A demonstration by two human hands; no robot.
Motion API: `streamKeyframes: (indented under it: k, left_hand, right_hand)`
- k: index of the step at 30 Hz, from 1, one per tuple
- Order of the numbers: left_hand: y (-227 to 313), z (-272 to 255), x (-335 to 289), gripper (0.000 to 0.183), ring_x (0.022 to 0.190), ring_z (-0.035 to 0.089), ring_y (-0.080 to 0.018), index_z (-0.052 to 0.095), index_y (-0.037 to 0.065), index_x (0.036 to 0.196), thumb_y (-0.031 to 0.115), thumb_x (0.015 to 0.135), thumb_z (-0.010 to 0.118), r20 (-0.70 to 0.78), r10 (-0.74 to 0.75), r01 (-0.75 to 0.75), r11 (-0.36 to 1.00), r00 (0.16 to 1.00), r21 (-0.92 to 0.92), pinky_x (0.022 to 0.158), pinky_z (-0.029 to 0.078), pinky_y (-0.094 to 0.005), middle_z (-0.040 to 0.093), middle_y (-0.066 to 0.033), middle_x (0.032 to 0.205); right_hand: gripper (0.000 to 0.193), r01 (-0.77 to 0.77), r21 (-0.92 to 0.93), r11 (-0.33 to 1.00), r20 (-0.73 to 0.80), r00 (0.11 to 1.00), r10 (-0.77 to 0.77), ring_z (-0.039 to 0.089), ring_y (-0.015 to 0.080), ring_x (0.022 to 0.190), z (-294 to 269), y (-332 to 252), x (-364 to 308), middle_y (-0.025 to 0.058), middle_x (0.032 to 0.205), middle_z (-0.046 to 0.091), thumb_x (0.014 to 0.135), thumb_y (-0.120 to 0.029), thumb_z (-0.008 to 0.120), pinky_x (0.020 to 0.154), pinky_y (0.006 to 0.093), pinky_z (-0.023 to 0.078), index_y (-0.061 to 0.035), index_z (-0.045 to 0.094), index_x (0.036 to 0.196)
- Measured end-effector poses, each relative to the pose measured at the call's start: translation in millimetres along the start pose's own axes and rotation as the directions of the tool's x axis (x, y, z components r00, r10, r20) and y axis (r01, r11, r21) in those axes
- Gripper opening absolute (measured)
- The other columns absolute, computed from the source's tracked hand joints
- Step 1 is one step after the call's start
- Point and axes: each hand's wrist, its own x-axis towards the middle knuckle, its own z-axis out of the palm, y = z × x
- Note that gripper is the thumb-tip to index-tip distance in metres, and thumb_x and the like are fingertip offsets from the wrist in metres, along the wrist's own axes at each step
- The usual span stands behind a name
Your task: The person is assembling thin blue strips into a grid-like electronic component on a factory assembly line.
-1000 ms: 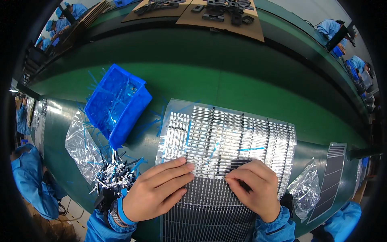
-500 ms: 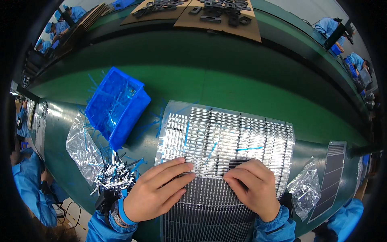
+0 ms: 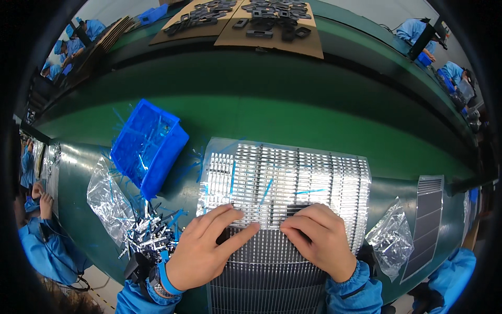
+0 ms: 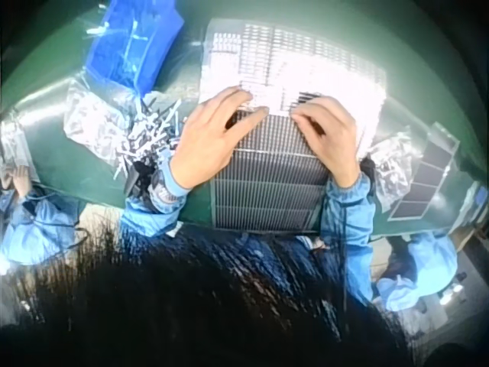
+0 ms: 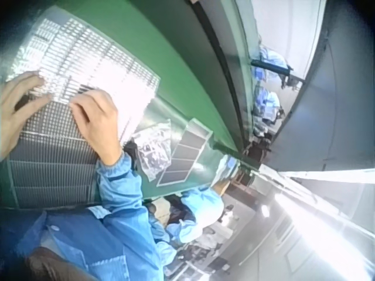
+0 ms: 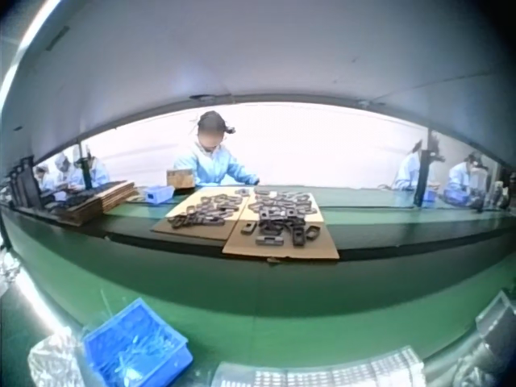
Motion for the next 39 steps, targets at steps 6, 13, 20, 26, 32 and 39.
streamKeyframes:
  k: [6, 13, 20, 26, 32, 39]
  left_hand:
    - [8, 7, -1, 0.066, 0.127, 0.057, -0.0321, 0.069, 0.022, 0.137, 0.001, 0.075, 0.063, -0.042, -0.006, 0.009, 0.997, 0.999, 0.078, 0.092, 0.046, -0.0406, 0.058, -0.0113, 0.131]
    - [11, 17, 1, 0.068, 0.128, 0.055, -0.0332, 0.069, 0.026, 0.137, 0.003, 0.073, 0.065, -0.070, -0.006, 0.016, 0.990, 0.998, 0.140, 0.097, 0.044, -0.0409, 0.057, -0.0123, 0.131]
    - [11, 17, 2, 0.068, 0.127, 0.055, -0.0333, 0.069, 0.027, 0.138, 0.003, 0.074, 0.065, -0.081, 0.004, 0.008, 0.989, 0.997, 0.150, 0.096, 0.044, -0.0407, 0.057, -0.0126, 0.131]
    - [10, 14, -4, 0.065, 0.129, 0.055, -0.0355, 0.067, 0.024, 0.138, 0.003, 0.077, 0.064, -0.084, -0.022, 0.036, 0.985, 0.996, 0.170, 0.094, 0.046, -0.0431, 0.057, -0.0143, 0.133]
    - [31, -23, -12, 0.051, 0.126, 0.059, -0.0325, 0.071, 0.012, 0.127, 0.007, 0.077, 0.075, -0.165, 0.071, -0.062, 0.996, 0.984, 0.058, 0.099, 0.050, -0.0453, 0.064, -0.0105, 0.129]
    - [7, -88, -63, 0.017, 0.093, 0.067, -0.0264, 0.078, 0.012, 0.095, 0.018, 0.080, 0.082, -0.111, -0.293, 0.312, 0.907, 0.950, 0.281, 0.079, 0.052, -0.0415, 0.072, -0.0043, 0.094]
  right_hand:
    - [0.015, 0.013, -0.001, 1.000, -0.010, 1.000, -0.013, 0.068, 0.0256, 0.077, -3, -3, 0, 0.0075, 0.086, 0.069, 0.077, -0.001, 0.083, 0.069, 0.0368, 0.055, -0.0039, 0.076, 0.090]
    - [0.013, -0.039, 0.085, 0.996, -0.062, 0.997, 0.044, 0.068, 0.0195, 0.071, -2, -3, 1, 0.0082, 0.082, 0.070, 0.081, -0.001, 0.082, 0.063, 0.0310, 0.055, -0.0032, 0.077, 0.092]
    - [0.017, -0.107, 0.082, 0.991, -0.091, 0.989, 0.114, 0.065, 0.0154, 0.067, 5, -4, 2, 0.0075, 0.082, 0.071, 0.082, -0.003, 0.082, 0.061, 0.0283, 0.053, -0.0031, 0.077, 0.098]
    - [0.019, -0.100, 0.128, 0.987, -0.098, 0.989, 0.113, 0.062, 0.0147, 0.065, 9, -2, 3, 0.0069, 0.081, 0.071, 0.077, -0.004, 0.085, 0.061, 0.0280, 0.051, -0.0044, 0.077, 0.095]
    - [0.017, -0.128, 0.150, 0.980, -0.117, 0.982, 0.146, 0.063, 0.0136, 0.066, 5, -5, 2, 0.0066, 0.078, 0.070, 0.075, -0.001, 0.084, 0.061, 0.0272, 0.049, -0.0031, 0.077, 0.090]
    - [0.014, -0.104, 0.199, 0.975, -0.157, 0.978, 0.136, 0.062, 0.0170, 0.066, 8, 2, -2, 0.0082, 0.075, 0.067, 0.076, -0.001, 0.082, 0.061, 0.0291, 0.049, -0.0022, 0.076, 0.088]
